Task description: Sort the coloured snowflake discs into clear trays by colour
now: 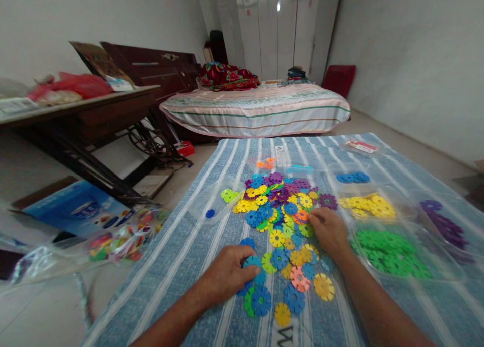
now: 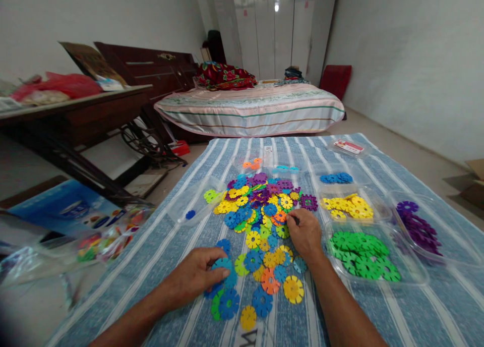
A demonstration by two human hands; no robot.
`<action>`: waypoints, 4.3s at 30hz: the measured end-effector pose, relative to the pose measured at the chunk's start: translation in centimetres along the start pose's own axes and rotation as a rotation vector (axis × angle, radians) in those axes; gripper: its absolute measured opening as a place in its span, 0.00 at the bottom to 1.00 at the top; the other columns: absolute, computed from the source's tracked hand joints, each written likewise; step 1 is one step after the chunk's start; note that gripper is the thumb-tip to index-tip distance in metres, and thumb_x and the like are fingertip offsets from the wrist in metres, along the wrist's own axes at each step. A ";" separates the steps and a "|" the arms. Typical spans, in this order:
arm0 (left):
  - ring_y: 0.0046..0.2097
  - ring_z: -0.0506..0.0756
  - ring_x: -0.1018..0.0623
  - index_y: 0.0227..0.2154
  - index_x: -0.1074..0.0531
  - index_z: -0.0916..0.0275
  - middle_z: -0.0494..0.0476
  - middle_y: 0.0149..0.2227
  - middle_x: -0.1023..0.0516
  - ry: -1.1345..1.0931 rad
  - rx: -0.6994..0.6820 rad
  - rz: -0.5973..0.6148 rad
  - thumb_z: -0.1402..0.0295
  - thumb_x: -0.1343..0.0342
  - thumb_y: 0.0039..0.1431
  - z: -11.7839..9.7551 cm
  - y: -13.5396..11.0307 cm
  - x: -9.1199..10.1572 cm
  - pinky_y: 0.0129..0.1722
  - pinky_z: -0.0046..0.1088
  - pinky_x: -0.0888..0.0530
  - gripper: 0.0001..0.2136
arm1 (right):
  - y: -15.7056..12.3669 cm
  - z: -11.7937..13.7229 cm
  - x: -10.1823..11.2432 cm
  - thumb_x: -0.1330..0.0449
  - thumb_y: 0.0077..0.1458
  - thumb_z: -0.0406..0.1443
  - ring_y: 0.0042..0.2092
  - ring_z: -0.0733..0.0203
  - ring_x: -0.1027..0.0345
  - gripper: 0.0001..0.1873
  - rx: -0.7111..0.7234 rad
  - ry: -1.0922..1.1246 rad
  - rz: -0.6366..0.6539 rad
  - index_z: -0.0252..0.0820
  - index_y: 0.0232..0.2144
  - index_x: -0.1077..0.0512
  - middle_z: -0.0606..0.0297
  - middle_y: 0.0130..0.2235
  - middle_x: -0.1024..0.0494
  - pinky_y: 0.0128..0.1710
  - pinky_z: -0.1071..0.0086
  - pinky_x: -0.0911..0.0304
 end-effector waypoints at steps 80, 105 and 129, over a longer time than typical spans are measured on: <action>0.46 0.55 0.27 0.41 0.29 0.66 0.60 0.44 0.27 0.994 -0.175 -0.141 0.64 0.46 0.57 -16.1 43.7 10.4 0.46 0.39 0.29 0.13 | 1.9 -4.9 -5.9 0.47 0.51 0.44 0.21 0.63 0.37 0.16 0.398 -0.005 -0.180 0.50 0.14 0.33 0.68 0.16 0.34 0.20 0.69 0.44; 0.27 0.51 0.25 0.34 0.26 0.64 0.52 0.22 0.25 0.387 -0.269 -0.059 0.67 0.38 0.40 -17.8 34.9 12.6 0.27 0.23 0.30 0.15 | 0.7 0.6 -2.5 0.49 0.53 0.31 0.33 0.62 0.34 0.08 0.126 0.090 -0.228 0.44 0.26 0.32 0.66 0.29 0.28 0.36 0.67 0.41; 0.43 0.56 0.27 0.36 0.31 0.61 0.58 0.39 0.26 0.745 -0.594 -0.270 0.65 0.55 0.59 -5.6 9.1 4.8 0.42 0.31 0.31 0.09 | 0.9 1.1 -0.8 0.48 0.50 0.32 0.32 0.63 0.37 0.09 0.044 0.084 -0.113 0.41 0.22 0.29 0.66 0.26 0.28 0.36 0.70 0.47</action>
Point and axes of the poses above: each hand's wrist, its own y-axis towards the middle knuckle, its own x-axis out of the back of the hand, z = x × y, the point moved 1 cm from there along y, towards the middle knuckle
